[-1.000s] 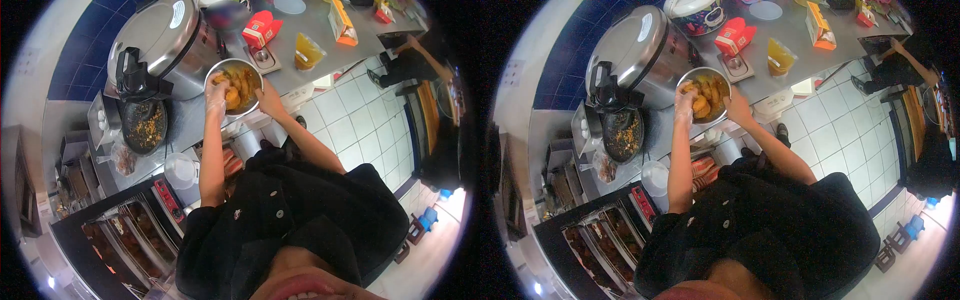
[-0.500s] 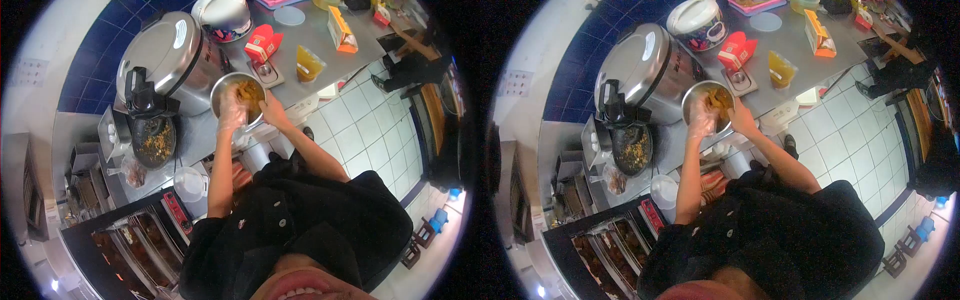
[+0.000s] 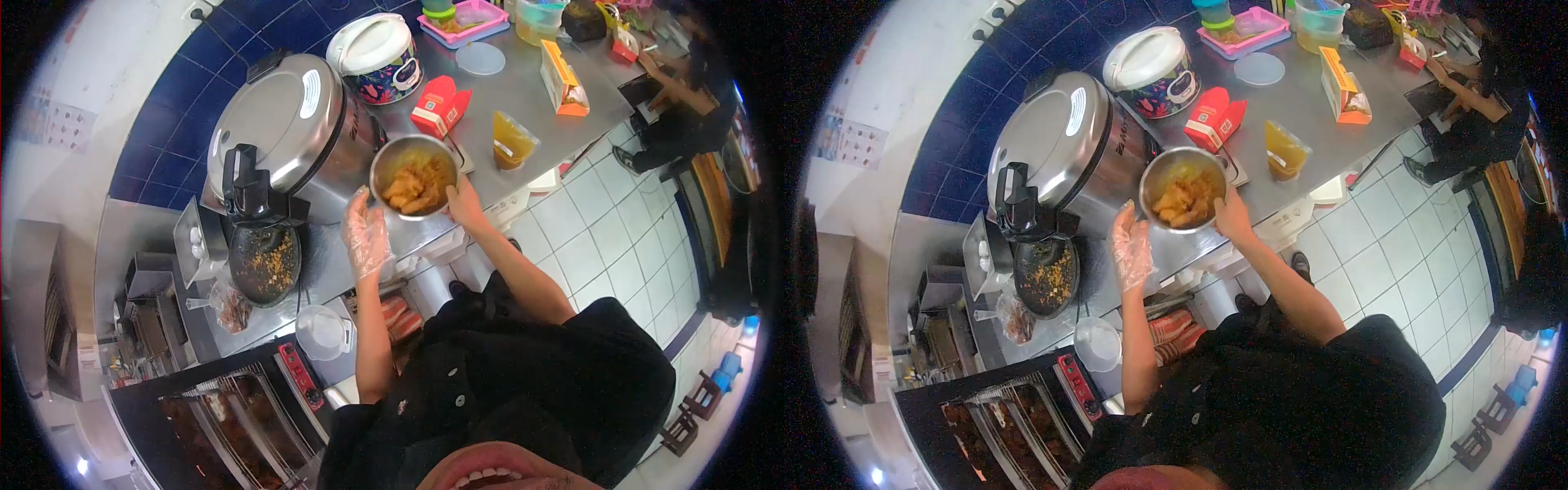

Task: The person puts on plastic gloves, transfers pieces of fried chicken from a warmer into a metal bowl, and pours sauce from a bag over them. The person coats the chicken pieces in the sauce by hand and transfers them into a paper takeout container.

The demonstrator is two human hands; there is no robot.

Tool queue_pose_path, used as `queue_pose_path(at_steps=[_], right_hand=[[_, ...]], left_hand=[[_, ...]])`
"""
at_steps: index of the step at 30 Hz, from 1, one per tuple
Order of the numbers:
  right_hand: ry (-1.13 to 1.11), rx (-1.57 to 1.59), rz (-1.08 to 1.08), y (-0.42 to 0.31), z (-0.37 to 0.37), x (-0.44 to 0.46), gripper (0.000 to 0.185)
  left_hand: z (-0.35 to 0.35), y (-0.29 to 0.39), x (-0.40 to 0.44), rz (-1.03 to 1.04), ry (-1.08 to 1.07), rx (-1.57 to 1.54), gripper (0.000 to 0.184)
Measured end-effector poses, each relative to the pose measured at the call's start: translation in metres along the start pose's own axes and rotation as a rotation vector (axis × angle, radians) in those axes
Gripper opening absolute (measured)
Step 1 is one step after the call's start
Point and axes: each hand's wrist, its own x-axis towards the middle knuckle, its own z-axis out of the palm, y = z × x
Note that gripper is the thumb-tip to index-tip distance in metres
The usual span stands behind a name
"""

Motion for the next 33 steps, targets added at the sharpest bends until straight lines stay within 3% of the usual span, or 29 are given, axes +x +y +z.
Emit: queue_pose_path(at_steps=[2, 4, 5, 7, 8, 10, 11, 12, 14, 15, 17, 18, 19, 23, 24, 26, 27, 29, 32, 33], right_hand=[[0.074, 0.072, 0.018, 0.003, 0.003, 0.002, 0.040], [-0.127, -0.054, 0.012, 0.000, -0.004, 0.001, 0.035], [-0.121, -0.052, 0.002, 0.005, 0.000, 0.003, 0.035], [0.096, -0.069, -0.080, 0.018, 0.009, 0.003, 0.033], [0.095, -0.070, -0.086, 0.018, 0.007, 0.005, 0.033], [-0.110, -0.100, 0.010, 0.007, 0.001, -0.008, 0.033], [-0.104, -0.101, 0.012, 0.003, 0.003, -0.013, 0.033], [-0.062, -0.095, -0.012, -0.001, 0.008, -0.018, 0.032], [-0.026, -0.097, -0.035, -0.002, 0.012, -0.024, 0.031], [-0.112, -0.161, -0.058, -0.001, 0.012, -0.025, 0.033], [-0.138, -0.245, -0.222, 0.027, 0.016, -0.018, 0.037], [-0.169, -0.215, -0.139, 0.027, 0.014, -0.020, 0.036], [-0.191, -0.179, -0.048, 0.026, 0.014, -0.028, 0.036], [-0.115, -0.213, -0.055, 0.015, 0.013, -0.047, 0.029], [-0.085, -0.204, -0.066, 0.014, 0.010, -0.048, 0.029], [-0.157, -0.149, 0.007, 0.013, 0.007, -0.051, 0.025], [-0.146, -0.148, 0.000, 0.013, 0.008, -0.049, 0.025], [-0.071, -0.138, -0.066, 0.016, 0.012, -0.048, 0.023], [-0.109, -0.165, -0.025, -0.004, 0.008, -0.056, 0.024], [-0.098, -0.161, -0.031, -0.002, 0.008, -0.054, 0.024]], left_hand=[[-0.004, 0.002, -0.007, 0.045, 0.035, 0.136, 0.046], [-0.005, 0.002, -0.010, 0.019, -0.023, 0.087, 0.048], [-0.006, 0.002, -0.009, 0.030, -0.026, 0.084, 0.048], [-0.004, 0.008, -0.009, 0.075, -0.036, 0.279, 0.053], [0.000, 0.010, -0.006, 0.081, -0.032, 0.278, 0.053], [0.007, 0.017, -0.006, 0.267, -0.087, 0.359, 0.054], [0.003, 0.023, 0.000, 0.313, -0.213, 0.546, 0.069], [0.012, 0.028, 0.003, 0.309, -0.212, 0.538, 0.069], [0.030, 0.035, 0.005, 0.132, -0.342, 0.954, 0.089], [0.032, 0.029, 0.002, 0.106, -0.406, 1.148, 0.100], [0.035, 0.035, 0.008, 0.012, -0.456, 1.147, 0.102], [0.042, 0.038, 0.013, -0.086, -0.503, 1.144, 0.103], [0.039, 0.019, 0.008, 0.016, -0.482, 1.187, 0.102], [0.056, 0.035, 0.005, -0.332, -0.400, 1.062, 0.087], [0.058, 0.038, 0.008, -0.300, -0.416, 1.061, 0.087], [0.057, 0.041, 0.010, -0.340, -0.181, 0.947, 0.077], [0.051, 0.028, 0.015, -0.327, -0.186, 0.944, 0.077], [0.037, -0.008, 0.019, -0.189, -0.277, 0.893, 0.074], [0.040, 0.010, 0.016, -0.058, -0.461, 0.769, 0.072], [0.041, 0.012, 0.014, 0.010, -0.446, 0.677, 0.083]])
